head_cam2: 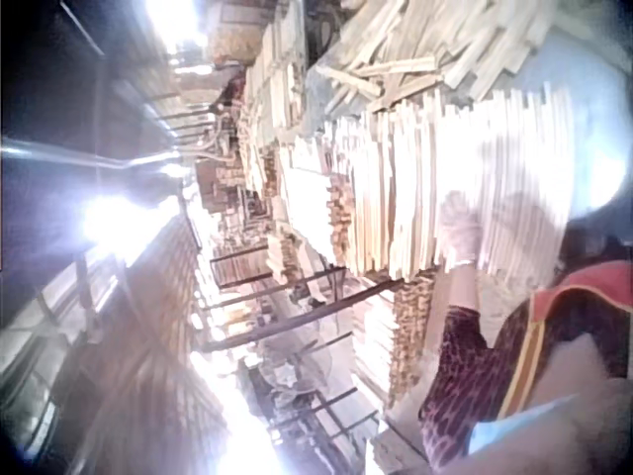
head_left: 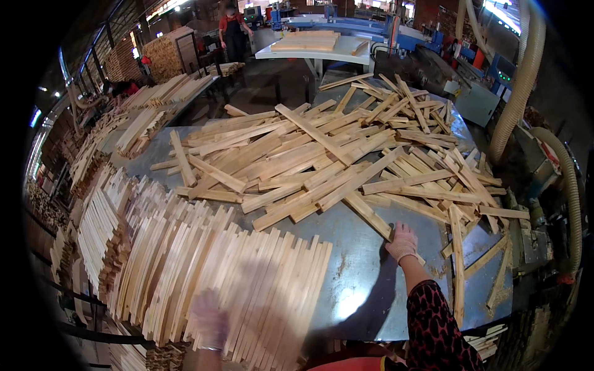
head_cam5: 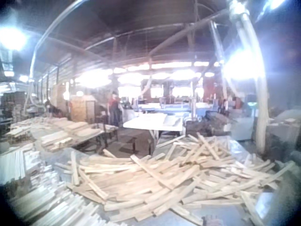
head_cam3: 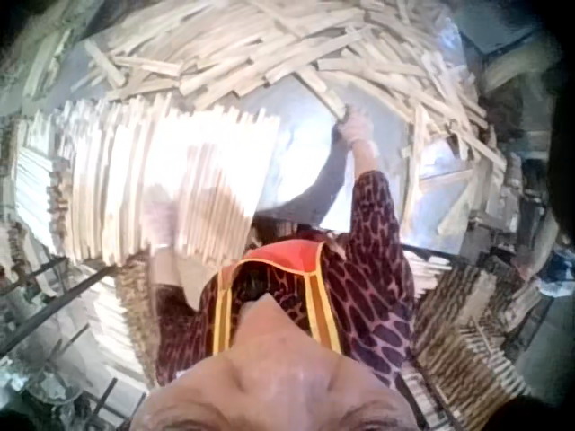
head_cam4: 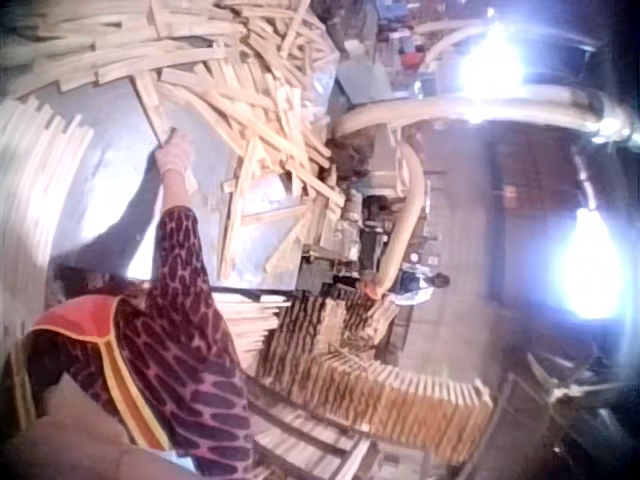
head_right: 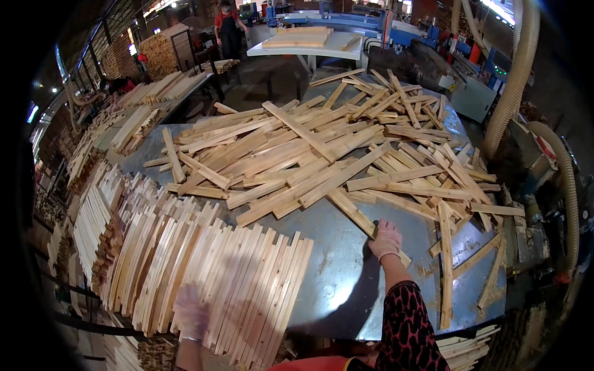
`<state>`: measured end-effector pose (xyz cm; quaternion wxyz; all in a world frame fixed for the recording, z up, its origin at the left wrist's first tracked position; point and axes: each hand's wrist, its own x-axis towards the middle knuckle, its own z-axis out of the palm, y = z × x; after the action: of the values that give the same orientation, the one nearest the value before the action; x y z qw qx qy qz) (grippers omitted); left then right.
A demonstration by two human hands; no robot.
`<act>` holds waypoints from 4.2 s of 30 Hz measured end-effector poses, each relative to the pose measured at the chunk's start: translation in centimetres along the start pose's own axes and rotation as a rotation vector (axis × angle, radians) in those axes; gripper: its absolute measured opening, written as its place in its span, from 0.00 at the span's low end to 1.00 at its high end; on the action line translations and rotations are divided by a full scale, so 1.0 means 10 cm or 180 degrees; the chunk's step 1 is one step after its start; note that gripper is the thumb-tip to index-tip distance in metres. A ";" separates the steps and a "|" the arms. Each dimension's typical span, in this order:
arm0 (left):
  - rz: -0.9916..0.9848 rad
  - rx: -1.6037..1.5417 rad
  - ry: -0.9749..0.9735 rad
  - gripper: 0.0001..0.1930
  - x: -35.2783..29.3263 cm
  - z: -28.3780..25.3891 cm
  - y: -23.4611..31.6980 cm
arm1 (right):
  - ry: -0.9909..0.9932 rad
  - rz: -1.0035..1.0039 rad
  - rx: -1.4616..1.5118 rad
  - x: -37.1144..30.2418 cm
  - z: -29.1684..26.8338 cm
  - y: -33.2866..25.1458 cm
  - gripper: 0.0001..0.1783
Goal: The person picks up thin wooden planks from a large pile on a metal table and stacks them neatly into a growing pile. The person repeatedly grabs handfuls of planks, aligns them, and places them onto the stack, occasionally adjusting the pile to keep it organized.
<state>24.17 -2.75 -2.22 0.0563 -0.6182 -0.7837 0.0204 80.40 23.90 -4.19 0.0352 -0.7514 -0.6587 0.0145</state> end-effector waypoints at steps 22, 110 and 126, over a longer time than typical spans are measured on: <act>-0.0826 -0.7094 -0.2619 0.45 0.71 -0.37 2.80 | 0.0201 0.0638 0.1360 -1.13 0.16 1.81 0.48; 0.1117 -0.0873 0.0137 0.32 -0.93 0.04 3.15 | -0.0061 0.0481 0.1780 0.26 -0.08 0.64 0.39; 0.1148 -0.0823 -0.0528 0.41 -0.81 -0.08 3.45 | -0.0662 0.0592 0.1908 -1.93 0.13 1.04 0.61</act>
<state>59.42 -2.55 -5.45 -0.0926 -0.7465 -0.6586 -0.0197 88.04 3.51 -6.67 0.1858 -0.7590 -0.5538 0.2875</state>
